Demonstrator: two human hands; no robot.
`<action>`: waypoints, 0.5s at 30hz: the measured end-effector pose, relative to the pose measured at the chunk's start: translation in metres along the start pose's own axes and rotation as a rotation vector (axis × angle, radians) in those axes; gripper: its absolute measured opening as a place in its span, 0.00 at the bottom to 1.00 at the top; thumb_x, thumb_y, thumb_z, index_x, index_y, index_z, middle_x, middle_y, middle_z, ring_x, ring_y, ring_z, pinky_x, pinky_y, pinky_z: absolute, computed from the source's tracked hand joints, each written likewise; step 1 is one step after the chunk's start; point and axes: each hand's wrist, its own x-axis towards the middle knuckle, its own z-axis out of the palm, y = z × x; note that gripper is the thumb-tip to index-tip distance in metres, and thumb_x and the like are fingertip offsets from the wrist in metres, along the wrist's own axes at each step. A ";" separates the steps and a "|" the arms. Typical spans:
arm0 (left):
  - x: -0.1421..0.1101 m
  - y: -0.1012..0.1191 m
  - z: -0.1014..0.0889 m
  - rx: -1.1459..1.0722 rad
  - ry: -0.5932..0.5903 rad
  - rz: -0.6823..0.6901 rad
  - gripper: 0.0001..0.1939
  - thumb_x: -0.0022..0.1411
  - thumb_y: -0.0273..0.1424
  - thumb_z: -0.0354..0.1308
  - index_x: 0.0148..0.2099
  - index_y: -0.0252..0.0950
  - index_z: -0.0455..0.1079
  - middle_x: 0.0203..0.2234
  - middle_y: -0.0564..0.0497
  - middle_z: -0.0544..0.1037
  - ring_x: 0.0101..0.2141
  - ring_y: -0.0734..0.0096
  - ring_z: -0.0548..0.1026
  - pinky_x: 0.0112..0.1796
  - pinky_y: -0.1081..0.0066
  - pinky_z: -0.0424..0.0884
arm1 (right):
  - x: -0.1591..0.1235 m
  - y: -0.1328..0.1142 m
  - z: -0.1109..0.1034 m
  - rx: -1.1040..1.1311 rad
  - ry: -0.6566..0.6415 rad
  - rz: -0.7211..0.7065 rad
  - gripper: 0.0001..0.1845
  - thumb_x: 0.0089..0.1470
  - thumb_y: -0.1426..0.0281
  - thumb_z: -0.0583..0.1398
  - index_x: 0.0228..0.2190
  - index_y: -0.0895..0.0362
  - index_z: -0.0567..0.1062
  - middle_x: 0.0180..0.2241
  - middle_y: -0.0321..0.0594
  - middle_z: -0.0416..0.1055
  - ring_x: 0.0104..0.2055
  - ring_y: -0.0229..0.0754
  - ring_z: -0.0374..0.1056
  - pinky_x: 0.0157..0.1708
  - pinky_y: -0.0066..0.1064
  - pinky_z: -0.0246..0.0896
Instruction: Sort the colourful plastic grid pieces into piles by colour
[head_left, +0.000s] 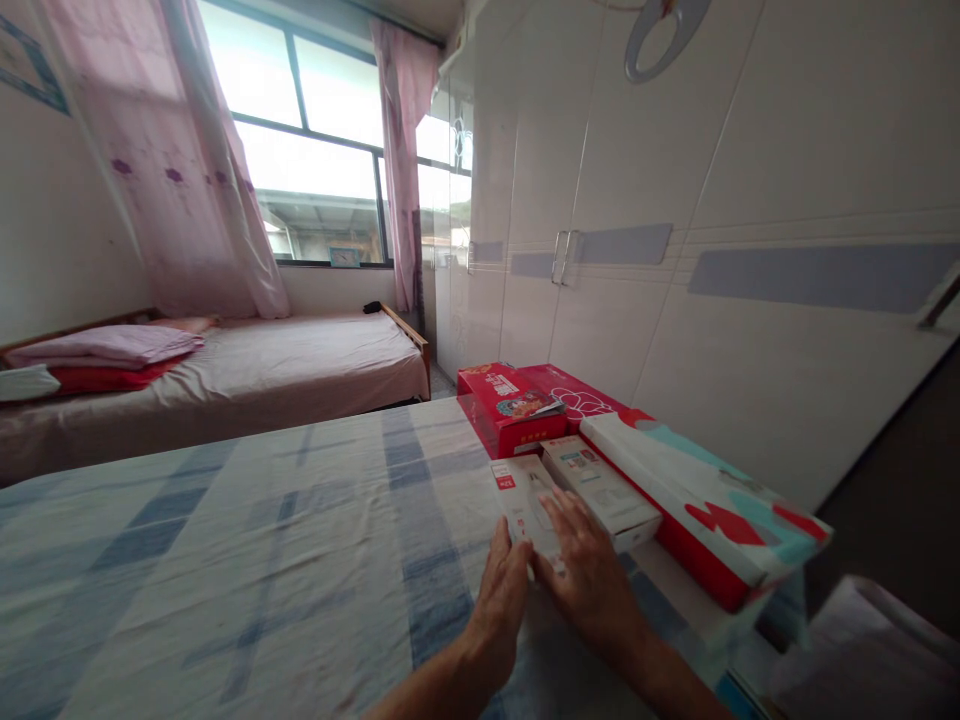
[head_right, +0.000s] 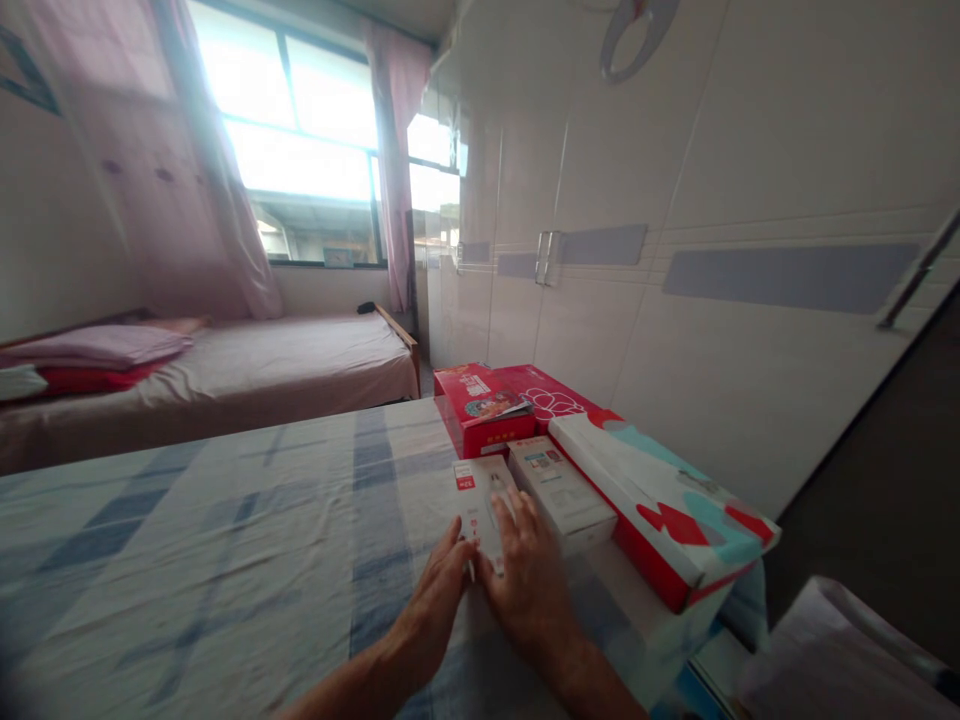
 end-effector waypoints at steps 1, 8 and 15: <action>-0.002 0.001 0.000 0.004 -0.002 -0.011 0.30 0.61 0.32 0.47 0.65 0.29 0.50 0.65 0.45 0.48 0.64 0.70 0.47 0.61 0.69 0.46 | -0.004 -0.002 0.000 -0.019 -0.016 -0.027 0.31 0.53 0.58 0.54 0.56 0.60 0.66 0.60 0.51 0.57 0.63 0.53 0.50 0.60 0.47 0.49; 0.006 -0.014 0.012 -0.126 -0.048 -0.048 0.31 0.61 0.35 0.50 0.64 0.34 0.50 0.66 0.49 0.48 0.64 0.70 0.46 0.60 0.69 0.50 | -0.005 0.005 -0.003 -0.061 -0.061 -0.088 0.24 0.55 0.65 0.52 0.51 0.60 0.71 0.57 0.50 0.63 0.61 0.53 0.54 0.58 0.49 0.52; -0.005 0.001 0.009 0.008 -0.093 0.028 0.30 0.61 0.39 0.51 0.62 0.34 0.54 0.64 0.45 0.52 0.64 0.63 0.49 0.60 0.66 0.50 | -0.010 0.023 -0.002 0.068 0.117 -0.089 0.20 0.55 0.70 0.50 0.47 0.60 0.72 0.53 0.49 0.66 0.59 0.50 0.58 0.57 0.48 0.54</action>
